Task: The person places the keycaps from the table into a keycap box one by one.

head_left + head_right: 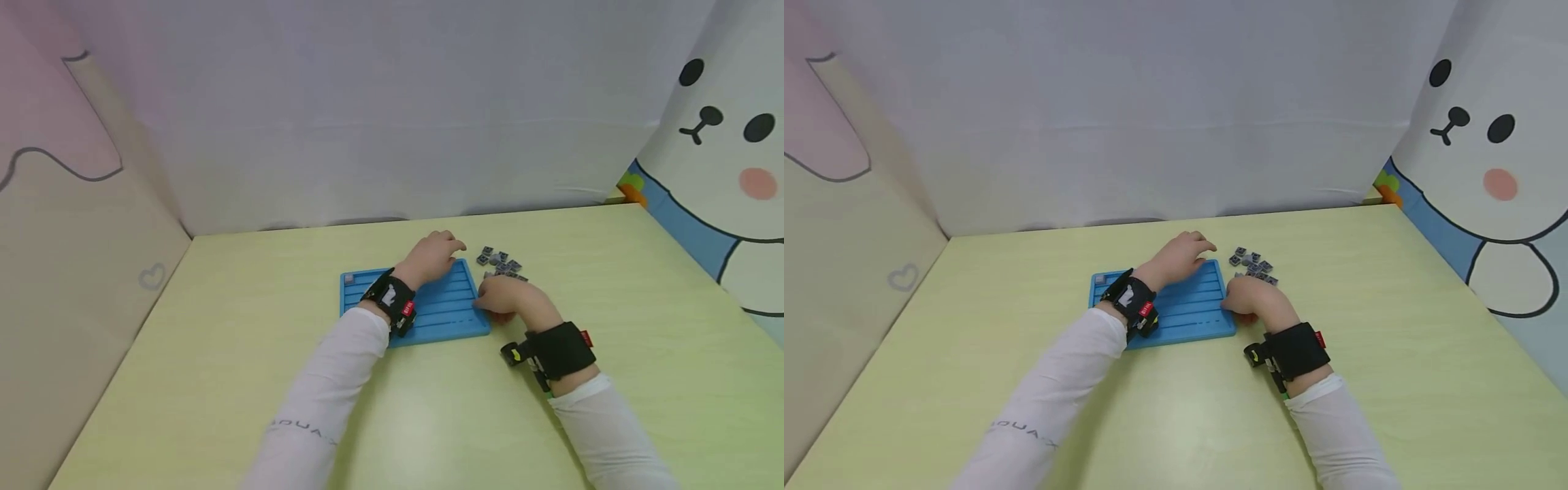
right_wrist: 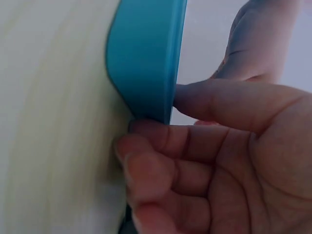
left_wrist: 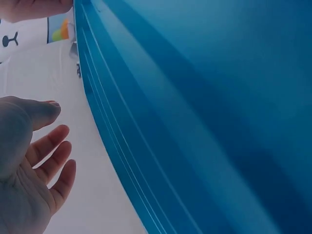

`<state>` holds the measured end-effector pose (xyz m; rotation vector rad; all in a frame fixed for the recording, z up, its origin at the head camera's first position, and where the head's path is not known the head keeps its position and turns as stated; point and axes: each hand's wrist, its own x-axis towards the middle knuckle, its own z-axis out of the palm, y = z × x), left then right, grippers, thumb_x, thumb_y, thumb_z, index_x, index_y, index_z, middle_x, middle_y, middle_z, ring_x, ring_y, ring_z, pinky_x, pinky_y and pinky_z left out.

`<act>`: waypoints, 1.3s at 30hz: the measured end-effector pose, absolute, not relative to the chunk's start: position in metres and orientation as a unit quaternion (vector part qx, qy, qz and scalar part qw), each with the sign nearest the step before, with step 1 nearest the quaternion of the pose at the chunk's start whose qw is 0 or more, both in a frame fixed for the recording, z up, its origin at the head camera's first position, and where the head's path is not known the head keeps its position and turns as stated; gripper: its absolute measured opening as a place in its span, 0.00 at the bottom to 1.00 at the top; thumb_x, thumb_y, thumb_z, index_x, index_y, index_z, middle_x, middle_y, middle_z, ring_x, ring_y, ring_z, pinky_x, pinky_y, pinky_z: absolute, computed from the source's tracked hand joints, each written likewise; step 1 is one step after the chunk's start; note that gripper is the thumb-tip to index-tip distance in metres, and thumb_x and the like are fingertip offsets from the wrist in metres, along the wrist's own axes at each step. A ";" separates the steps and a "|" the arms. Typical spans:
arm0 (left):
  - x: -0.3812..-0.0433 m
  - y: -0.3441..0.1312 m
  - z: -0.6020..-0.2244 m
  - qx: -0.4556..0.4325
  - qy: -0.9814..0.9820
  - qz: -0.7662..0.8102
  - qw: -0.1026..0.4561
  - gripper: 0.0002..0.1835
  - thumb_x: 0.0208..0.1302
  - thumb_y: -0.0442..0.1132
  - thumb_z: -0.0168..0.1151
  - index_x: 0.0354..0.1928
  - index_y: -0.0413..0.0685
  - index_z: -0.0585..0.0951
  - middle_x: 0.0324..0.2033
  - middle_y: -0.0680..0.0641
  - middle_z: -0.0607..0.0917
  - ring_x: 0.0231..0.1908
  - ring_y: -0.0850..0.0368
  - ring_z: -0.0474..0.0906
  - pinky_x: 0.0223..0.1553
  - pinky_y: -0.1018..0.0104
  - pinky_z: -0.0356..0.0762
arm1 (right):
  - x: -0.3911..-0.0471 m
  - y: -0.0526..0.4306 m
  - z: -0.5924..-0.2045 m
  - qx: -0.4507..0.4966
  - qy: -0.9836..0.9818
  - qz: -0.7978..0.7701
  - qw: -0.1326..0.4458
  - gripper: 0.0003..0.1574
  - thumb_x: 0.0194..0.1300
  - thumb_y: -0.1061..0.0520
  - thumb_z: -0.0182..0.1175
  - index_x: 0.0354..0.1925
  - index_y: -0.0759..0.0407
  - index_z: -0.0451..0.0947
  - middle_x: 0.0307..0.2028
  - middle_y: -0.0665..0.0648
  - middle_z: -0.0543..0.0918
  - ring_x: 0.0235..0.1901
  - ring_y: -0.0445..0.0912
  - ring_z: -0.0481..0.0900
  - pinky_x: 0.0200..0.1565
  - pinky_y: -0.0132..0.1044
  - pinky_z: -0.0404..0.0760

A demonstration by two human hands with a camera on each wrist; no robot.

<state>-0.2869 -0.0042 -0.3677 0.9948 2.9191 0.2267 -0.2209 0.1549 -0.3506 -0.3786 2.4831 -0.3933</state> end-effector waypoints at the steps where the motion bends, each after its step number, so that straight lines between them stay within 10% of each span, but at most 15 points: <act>1: -0.286 -0.002 -0.367 0.324 0.943 0.068 0.027 0.19 0.72 0.38 0.49 0.63 0.54 0.74 0.58 0.47 0.74 0.58 0.52 0.69 0.56 0.62 0.70 | -0.221 0.154 -0.351 -0.145 0.932 -0.149 0.296 0.21 0.69 0.56 0.47 0.19 0.58 0.71 0.13 0.51 0.68 0.14 0.42 0.65 0.22 0.32 0.65; 22: -0.287 0.035 -0.367 0.369 0.918 -0.037 0.138 0.26 0.75 0.33 0.33 0.70 0.61 0.64 0.71 0.54 0.58 0.72 0.55 0.50 0.68 0.62 0.56 | -0.224 0.154 -0.354 -0.158 0.928 -0.158 0.299 0.24 0.68 0.59 0.45 0.14 0.54 0.66 0.11 0.50 0.65 0.12 0.42 0.62 0.23 0.33 0.64; 39: -0.288 0.039 -0.367 0.355 0.924 0.015 0.138 0.19 0.74 0.34 0.41 0.61 0.48 0.75 0.58 0.44 0.71 0.55 0.56 0.73 0.55 0.67 0.70 | -0.222 0.153 -0.353 -0.153 0.928 -0.166 0.296 0.22 0.67 0.60 0.46 0.15 0.57 0.67 0.12 0.51 0.67 0.12 0.42 0.62 0.21 0.32 0.63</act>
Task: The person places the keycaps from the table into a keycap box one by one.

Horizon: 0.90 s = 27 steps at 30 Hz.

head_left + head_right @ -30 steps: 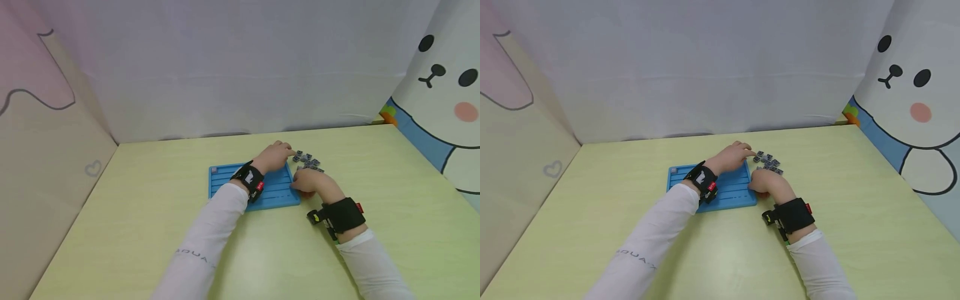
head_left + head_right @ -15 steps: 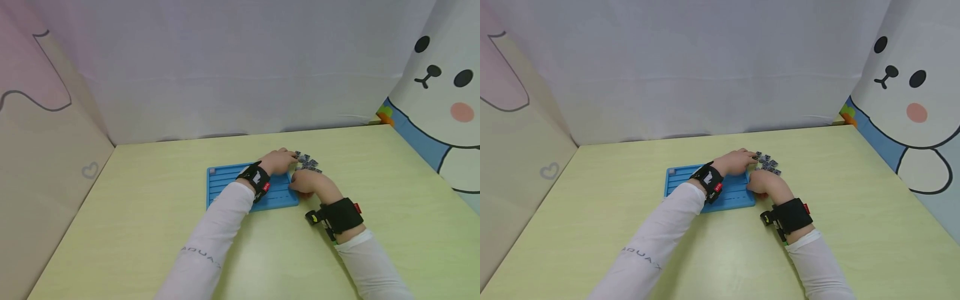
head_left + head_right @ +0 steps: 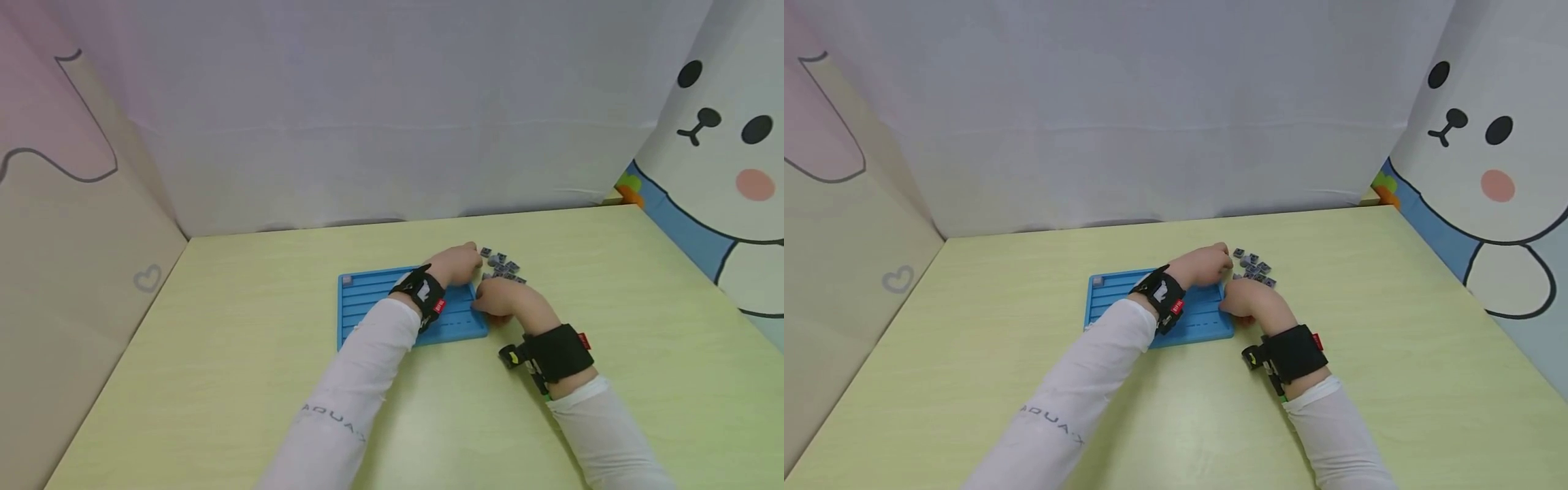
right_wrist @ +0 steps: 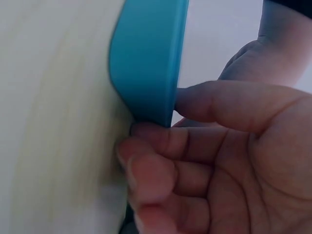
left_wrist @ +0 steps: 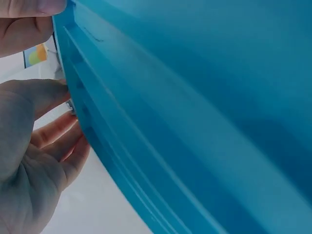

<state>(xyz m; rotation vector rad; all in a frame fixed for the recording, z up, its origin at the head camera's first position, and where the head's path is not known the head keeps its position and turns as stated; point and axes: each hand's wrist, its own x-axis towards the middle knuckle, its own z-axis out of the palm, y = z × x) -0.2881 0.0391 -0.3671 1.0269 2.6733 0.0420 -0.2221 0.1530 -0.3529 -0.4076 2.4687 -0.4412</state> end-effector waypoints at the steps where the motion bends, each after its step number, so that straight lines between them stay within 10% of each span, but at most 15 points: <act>1: -0.288 0.039 -0.367 0.353 0.926 0.016 0.135 0.19 0.73 0.34 0.42 0.61 0.48 0.75 0.58 0.44 0.71 0.56 0.55 0.73 0.56 0.67 0.69 | -0.222 0.152 -0.353 -0.154 0.928 -0.166 0.296 0.22 0.67 0.60 0.46 0.15 0.57 0.68 0.12 0.51 0.67 0.12 0.42 0.62 0.21 0.32 0.63; 10: -0.286 0.038 -0.365 0.352 0.928 0.012 0.121 0.13 0.71 0.34 0.46 0.46 0.44 0.82 0.47 0.47 0.77 0.38 0.58 0.67 0.41 0.70 0.65 | -0.221 0.150 -0.355 -0.152 0.931 -0.163 0.290 0.21 0.66 0.60 0.47 0.15 0.57 0.67 0.12 0.51 0.68 0.13 0.42 0.63 0.20 0.32 0.64; 27: -0.282 0.046 -0.359 0.313 0.944 0.049 0.088 0.19 0.73 0.32 0.41 0.62 0.50 0.69 0.53 0.46 0.76 0.51 0.54 0.74 0.49 0.65 0.72 | -0.222 0.152 -0.355 -0.146 0.935 -0.151 0.287 0.21 0.67 0.59 0.47 0.18 0.61 0.72 0.13 0.52 0.70 0.14 0.44 0.66 0.21 0.33 0.66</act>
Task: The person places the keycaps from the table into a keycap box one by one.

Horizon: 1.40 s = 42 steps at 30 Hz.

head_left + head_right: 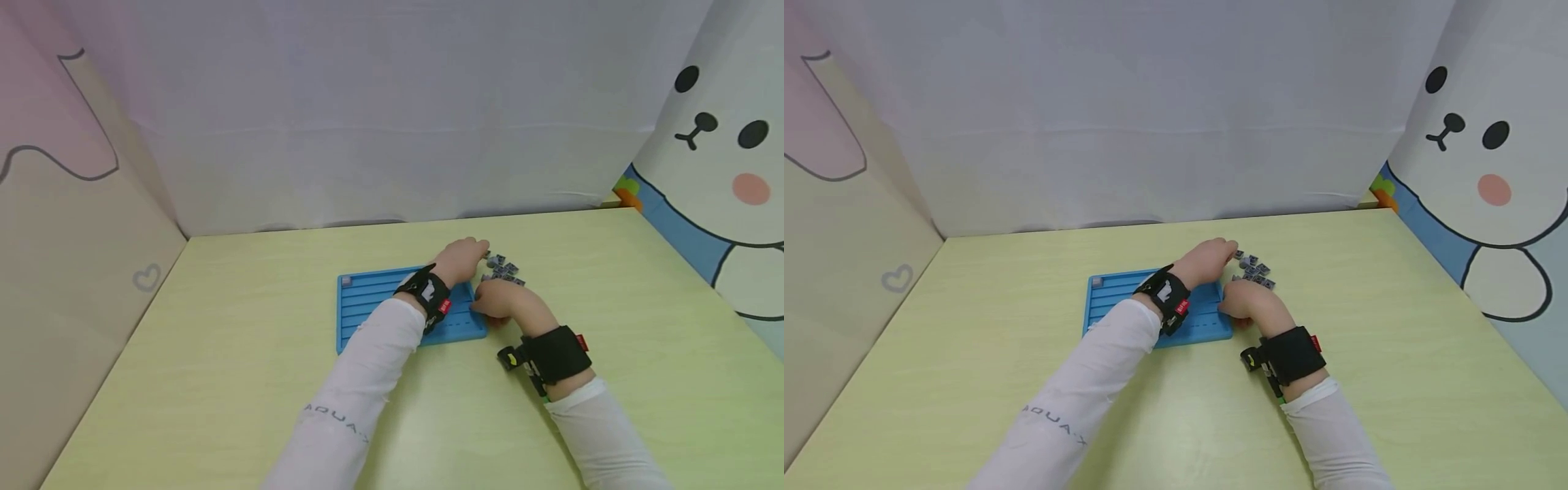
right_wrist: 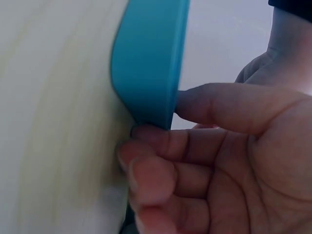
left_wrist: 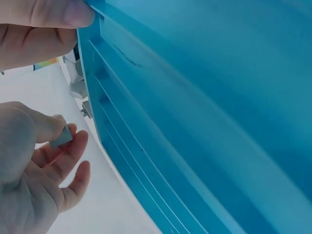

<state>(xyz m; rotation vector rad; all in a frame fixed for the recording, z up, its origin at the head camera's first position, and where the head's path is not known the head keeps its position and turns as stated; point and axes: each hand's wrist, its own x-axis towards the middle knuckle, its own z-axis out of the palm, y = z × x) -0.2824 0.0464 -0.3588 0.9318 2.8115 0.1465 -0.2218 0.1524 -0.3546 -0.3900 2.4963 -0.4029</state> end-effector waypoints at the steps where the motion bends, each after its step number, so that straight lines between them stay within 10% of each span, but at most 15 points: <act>1: -0.282 0.046 -0.358 0.312 0.945 0.048 0.086 0.20 0.73 0.32 0.42 0.63 0.50 0.68 0.54 0.47 0.77 0.52 0.54 0.74 0.51 0.63 0.72 | -0.222 0.153 -0.355 -0.146 0.935 -0.151 0.287 0.21 0.67 0.59 0.47 0.18 0.61 0.72 0.13 0.52 0.70 0.14 0.44 0.66 0.21 0.33 0.66; 8: -0.275 0.041 -0.348 0.302 0.950 0.047 0.059 0.18 0.73 0.37 0.45 0.62 0.53 0.68 0.41 0.52 0.83 0.40 0.57 0.79 0.51 0.58 0.71 | -0.222 0.154 -0.355 -0.148 0.932 -0.150 0.295 0.21 0.68 0.58 0.47 0.19 0.60 0.72 0.14 0.52 0.70 0.14 0.43 0.66 0.22 0.33 0.66; 18: -0.281 0.024 -0.345 0.284 0.927 0.230 0.083 0.16 0.73 0.34 0.42 0.53 0.47 0.79 0.52 0.48 0.80 0.43 0.56 0.74 0.47 0.64 0.71 | -0.222 0.157 -0.353 -0.159 0.932 -0.141 0.295 0.21 0.68 0.58 0.46 0.18 0.58 0.72 0.13 0.52 0.69 0.13 0.42 0.64 0.22 0.33 0.65; 42: -0.271 -0.040 -0.342 0.262 0.897 0.345 0.088 0.12 0.73 0.35 0.41 0.53 0.38 0.67 0.40 0.42 0.77 0.32 0.55 0.68 0.34 0.67 0.63 | -0.222 0.154 -0.355 -0.144 0.937 -0.124 0.292 0.19 0.70 0.57 0.47 0.22 0.60 0.73 0.14 0.52 0.70 0.15 0.42 0.66 0.22 0.32 0.67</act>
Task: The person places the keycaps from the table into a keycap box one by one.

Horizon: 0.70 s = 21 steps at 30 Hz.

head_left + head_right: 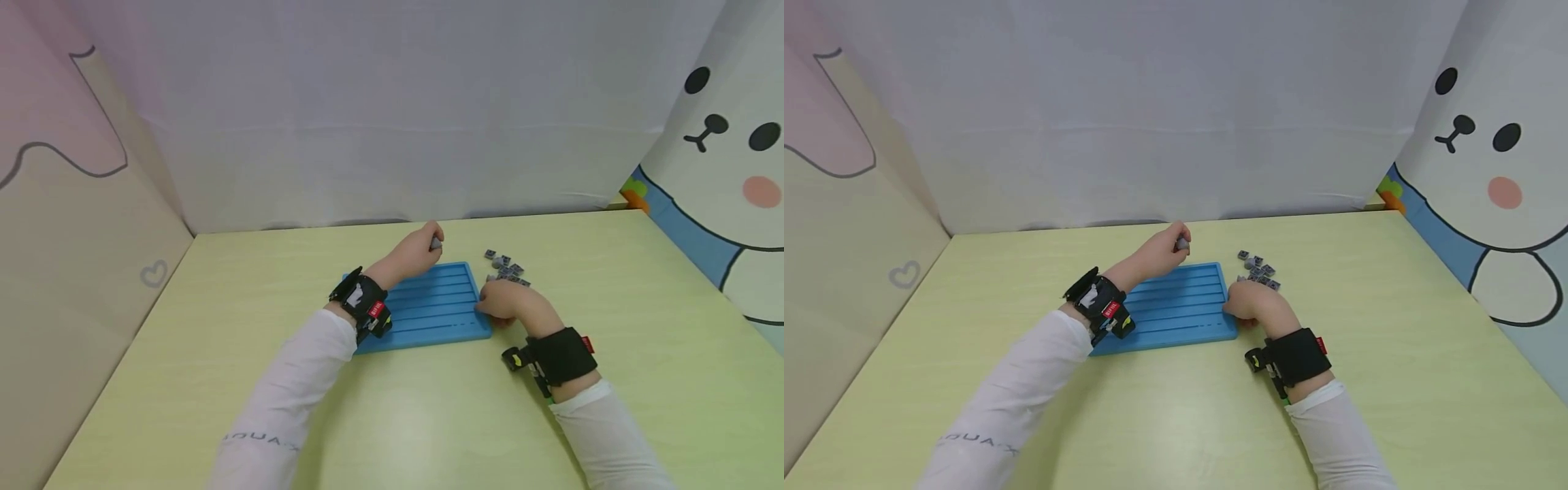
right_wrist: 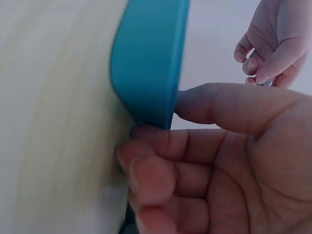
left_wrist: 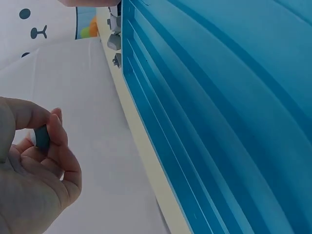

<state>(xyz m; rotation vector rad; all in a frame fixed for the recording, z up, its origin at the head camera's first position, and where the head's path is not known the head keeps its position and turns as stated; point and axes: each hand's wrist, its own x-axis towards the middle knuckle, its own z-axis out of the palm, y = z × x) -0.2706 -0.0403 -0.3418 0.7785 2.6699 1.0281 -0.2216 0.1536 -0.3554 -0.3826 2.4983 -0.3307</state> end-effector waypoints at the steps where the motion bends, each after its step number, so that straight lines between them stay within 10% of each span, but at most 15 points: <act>1: -0.270 -0.041 -0.342 0.261 0.895 0.350 0.088 0.11 0.73 0.34 0.42 0.52 0.38 0.68 0.40 0.42 0.77 0.34 0.54 0.70 0.35 0.67 0.64 | -0.222 0.154 -0.355 -0.142 0.938 -0.126 0.291 0.19 0.70 0.57 0.47 0.22 0.60 0.73 0.14 0.52 0.70 0.15 0.42 0.67 0.22 0.32 0.67; 21: -0.268 -0.060 -0.357 0.244 0.885 0.390 0.074 0.16 0.65 0.42 0.61 0.50 0.42 0.76 0.43 0.45 0.81 0.42 0.54 0.76 0.43 0.64 0.72 | -0.220 0.155 -0.353 -0.146 0.938 -0.128 0.288 0.19 0.70 0.56 0.47 0.23 0.60 0.73 0.14 0.52 0.71 0.15 0.42 0.67 0.21 0.32 0.66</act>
